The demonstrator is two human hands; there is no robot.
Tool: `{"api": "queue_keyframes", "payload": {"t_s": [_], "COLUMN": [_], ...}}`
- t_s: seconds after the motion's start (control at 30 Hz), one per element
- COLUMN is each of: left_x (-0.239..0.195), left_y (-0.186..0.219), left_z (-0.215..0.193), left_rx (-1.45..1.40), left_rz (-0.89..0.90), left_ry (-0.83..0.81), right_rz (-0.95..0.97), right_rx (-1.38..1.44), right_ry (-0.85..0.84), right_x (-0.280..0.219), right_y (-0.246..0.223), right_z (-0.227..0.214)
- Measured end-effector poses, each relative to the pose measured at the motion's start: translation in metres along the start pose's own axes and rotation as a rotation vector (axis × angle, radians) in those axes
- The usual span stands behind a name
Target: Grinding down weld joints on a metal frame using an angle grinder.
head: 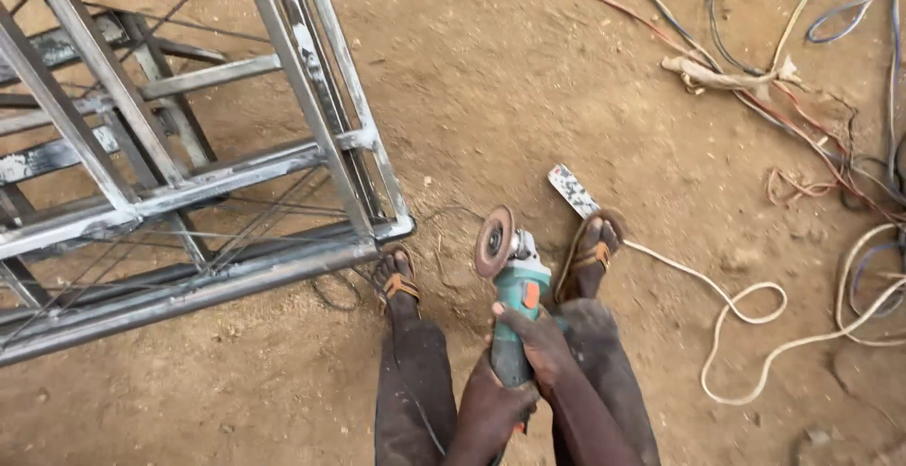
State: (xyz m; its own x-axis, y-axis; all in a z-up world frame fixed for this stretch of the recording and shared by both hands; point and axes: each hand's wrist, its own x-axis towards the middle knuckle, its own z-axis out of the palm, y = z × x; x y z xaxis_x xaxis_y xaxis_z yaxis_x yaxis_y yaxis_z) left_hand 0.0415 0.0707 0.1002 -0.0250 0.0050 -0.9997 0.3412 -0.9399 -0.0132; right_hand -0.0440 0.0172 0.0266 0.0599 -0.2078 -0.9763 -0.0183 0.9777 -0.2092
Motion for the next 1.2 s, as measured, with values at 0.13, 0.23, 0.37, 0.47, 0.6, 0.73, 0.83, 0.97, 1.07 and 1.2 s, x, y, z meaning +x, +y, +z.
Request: {"api": "queue_keyframes", "payload": {"t_s": [0.13,0.23,0.37,0.47,0.6,0.73,0.83,0.97,1.07,1.2], "left_x": [-0.012,-0.016,-0.034,-0.041,-0.045,-0.069,-0.051,-0.048,-0.041,-0.032], "left_y": [0.015,0.018,0.037,0.039,0.029,0.015,-0.026,-0.043,-0.043,-0.036], "left_z": [0.020,0.042,0.053,0.052,0.043,0.013,-0.007,-0.040,-0.062,-0.087], "left_rx": [-0.024,-0.083,-0.063,-0.006,0.040,-0.057,-0.374,-0.479,-0.464,-0.302], "left_rz": [0.008,0.127,0.087,0.082,0.184,0.167,0.257,0.287,0.335,0.423], "left_ry": [-0.059,-0.025,-0.058,-0.078,-0.062,-0.086,-0.270,-0.369,-0.351,-0.295], "right_rz": [-0.166,-0.124,-0.169,-0.172,-0.243,-0.338,-0.127,-0.014,-0.072,-0.210], "right_rx": [-0.120,-0.048,-0.070,-0.226,-0.050,-0.517,0.128,0.075,-0.074,-0.268], "right_ry": [-0.008,0.053,0.055,0.119,0.018,0.047,-0.339,-0.272,-0.218,-0.264], "right_x": [-0.004,-0.004,-0.013,-0.045,-0.055,-0.105,-0.100,-0.103,-0.096,-0.078], "right_y": [-0.017,-0.027,-0.050,-0.076,-0.071,-0.073,-0.030,-0.014,-0.014,-0.022], "right_z": [-0.019,-0.043,-0.056,-0.042,-0.026,0.003,0.001,0.038,0.066,0.090]}}
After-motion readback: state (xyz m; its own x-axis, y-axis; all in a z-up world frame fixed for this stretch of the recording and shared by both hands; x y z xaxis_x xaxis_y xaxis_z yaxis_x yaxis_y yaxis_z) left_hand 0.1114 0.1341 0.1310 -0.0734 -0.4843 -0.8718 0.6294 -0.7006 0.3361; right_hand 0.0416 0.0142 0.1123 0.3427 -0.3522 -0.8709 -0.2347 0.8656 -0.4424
